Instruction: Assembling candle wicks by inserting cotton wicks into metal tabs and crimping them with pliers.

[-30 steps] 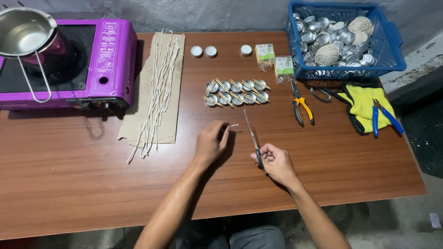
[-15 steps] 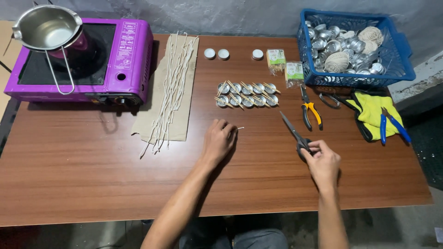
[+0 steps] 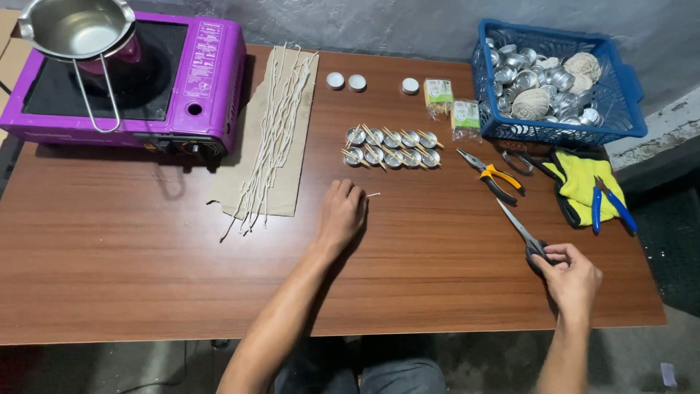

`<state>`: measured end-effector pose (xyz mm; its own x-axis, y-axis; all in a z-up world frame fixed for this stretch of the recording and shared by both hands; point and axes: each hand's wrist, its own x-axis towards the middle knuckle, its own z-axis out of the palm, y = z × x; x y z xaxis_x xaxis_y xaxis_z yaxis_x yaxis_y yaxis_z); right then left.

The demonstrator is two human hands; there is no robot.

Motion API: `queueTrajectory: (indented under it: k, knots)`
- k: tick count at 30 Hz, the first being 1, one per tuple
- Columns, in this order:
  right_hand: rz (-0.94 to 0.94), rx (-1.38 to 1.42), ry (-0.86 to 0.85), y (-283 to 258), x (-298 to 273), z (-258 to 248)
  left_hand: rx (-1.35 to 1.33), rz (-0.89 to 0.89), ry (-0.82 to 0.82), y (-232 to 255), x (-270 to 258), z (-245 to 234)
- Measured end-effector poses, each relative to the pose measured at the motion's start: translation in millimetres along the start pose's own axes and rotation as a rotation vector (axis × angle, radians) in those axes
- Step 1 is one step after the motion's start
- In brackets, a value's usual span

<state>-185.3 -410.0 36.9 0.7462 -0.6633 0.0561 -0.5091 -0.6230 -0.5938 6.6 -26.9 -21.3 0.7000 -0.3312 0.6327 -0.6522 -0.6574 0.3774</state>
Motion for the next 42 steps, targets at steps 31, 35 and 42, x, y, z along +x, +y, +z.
queueTrajectory:
  k: [31,35,42]
  knots:
    - [0.078,-0.163,-0.287,-27.0,19.5,-26.7,0.416,-0.422,0.179,-54.6,1.6,-34.5]
    - [0.012,-0.252,-0.29,-21.4,21.7,-25.2,0.409,-0.393,0.17,-51.0,0.9,-35.7]
    - [-0.463,-0.188,0.042,-26.1,23.7,7.0,0.385,-0.393,0.168,-50.6,0.6,-33.1]
